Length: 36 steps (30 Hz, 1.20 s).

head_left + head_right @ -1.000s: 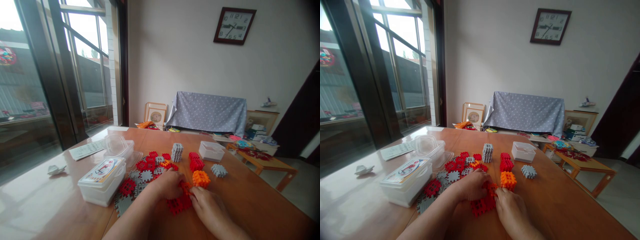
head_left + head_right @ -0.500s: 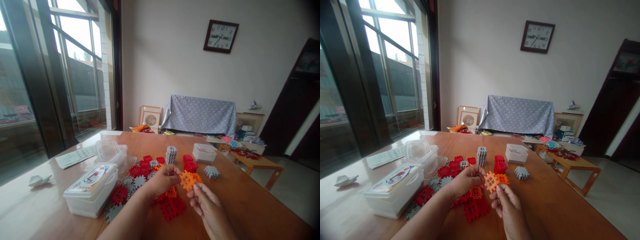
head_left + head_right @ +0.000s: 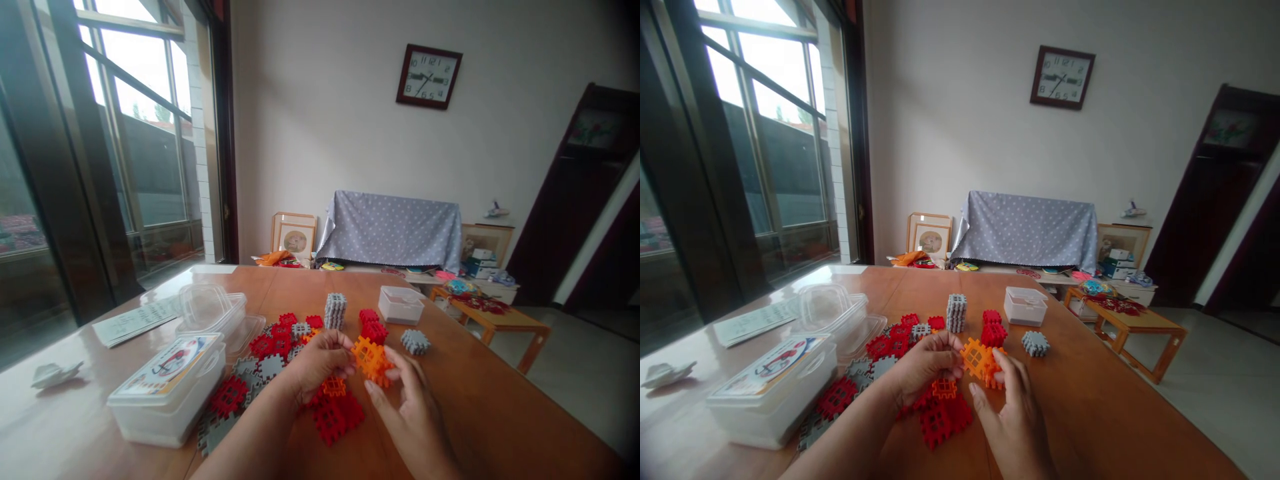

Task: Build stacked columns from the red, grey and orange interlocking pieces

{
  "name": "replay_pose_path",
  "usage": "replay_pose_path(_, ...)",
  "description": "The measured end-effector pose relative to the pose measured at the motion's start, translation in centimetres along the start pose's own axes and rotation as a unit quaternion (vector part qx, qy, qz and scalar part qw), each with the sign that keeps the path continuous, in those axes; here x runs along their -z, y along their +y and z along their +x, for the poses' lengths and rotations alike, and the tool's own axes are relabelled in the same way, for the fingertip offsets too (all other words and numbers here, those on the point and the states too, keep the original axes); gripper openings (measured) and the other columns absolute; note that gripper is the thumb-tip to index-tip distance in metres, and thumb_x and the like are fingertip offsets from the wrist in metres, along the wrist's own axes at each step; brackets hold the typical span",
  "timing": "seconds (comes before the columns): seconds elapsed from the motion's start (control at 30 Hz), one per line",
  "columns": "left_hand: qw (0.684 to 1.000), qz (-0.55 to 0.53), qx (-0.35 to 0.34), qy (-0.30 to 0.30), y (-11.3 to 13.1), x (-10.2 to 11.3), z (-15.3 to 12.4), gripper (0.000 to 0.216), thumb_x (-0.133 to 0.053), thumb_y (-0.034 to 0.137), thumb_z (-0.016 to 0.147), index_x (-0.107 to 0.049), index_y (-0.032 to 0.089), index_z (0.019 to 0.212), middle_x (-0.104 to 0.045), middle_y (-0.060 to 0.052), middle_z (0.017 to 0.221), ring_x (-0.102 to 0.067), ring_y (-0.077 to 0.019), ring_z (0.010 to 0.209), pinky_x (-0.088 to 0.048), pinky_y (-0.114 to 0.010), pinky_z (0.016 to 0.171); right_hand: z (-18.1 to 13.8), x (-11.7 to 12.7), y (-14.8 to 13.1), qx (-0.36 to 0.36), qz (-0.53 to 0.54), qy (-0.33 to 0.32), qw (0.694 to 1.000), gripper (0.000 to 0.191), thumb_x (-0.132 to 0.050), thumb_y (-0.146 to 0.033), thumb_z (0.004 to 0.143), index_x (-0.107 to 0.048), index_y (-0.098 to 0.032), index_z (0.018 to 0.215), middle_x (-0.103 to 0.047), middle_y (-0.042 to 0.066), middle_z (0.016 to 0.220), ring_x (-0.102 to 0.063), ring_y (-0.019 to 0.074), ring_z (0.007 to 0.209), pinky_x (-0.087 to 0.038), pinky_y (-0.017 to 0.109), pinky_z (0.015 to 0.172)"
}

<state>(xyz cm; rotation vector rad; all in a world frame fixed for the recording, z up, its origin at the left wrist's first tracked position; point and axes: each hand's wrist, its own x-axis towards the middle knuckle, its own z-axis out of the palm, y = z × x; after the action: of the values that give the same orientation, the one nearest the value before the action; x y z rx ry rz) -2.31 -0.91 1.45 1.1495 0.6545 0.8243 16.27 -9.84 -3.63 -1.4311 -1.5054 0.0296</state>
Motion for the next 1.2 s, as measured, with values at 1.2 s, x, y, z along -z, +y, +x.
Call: replay_pose_path(1.2,0.995,0.003,-0.034,0.097,1.6,1.4,0.0,0.035,-0.084,0.034,0.067,-0.058,0.017,0.085,-0.069,-0.003,0.081,-0.062,-0.0121,0.069,-0.044,-0.022,0.065,9.7,4.9,4.7,0.032,-0.009,-0.258,0.966,0.052,-0.067,-0.024,0.075,-0.069,-0.023,0.126,-0.061,0.009,0.131,-0.057,0.0273,0.123,-0.043,0.043,0.109)
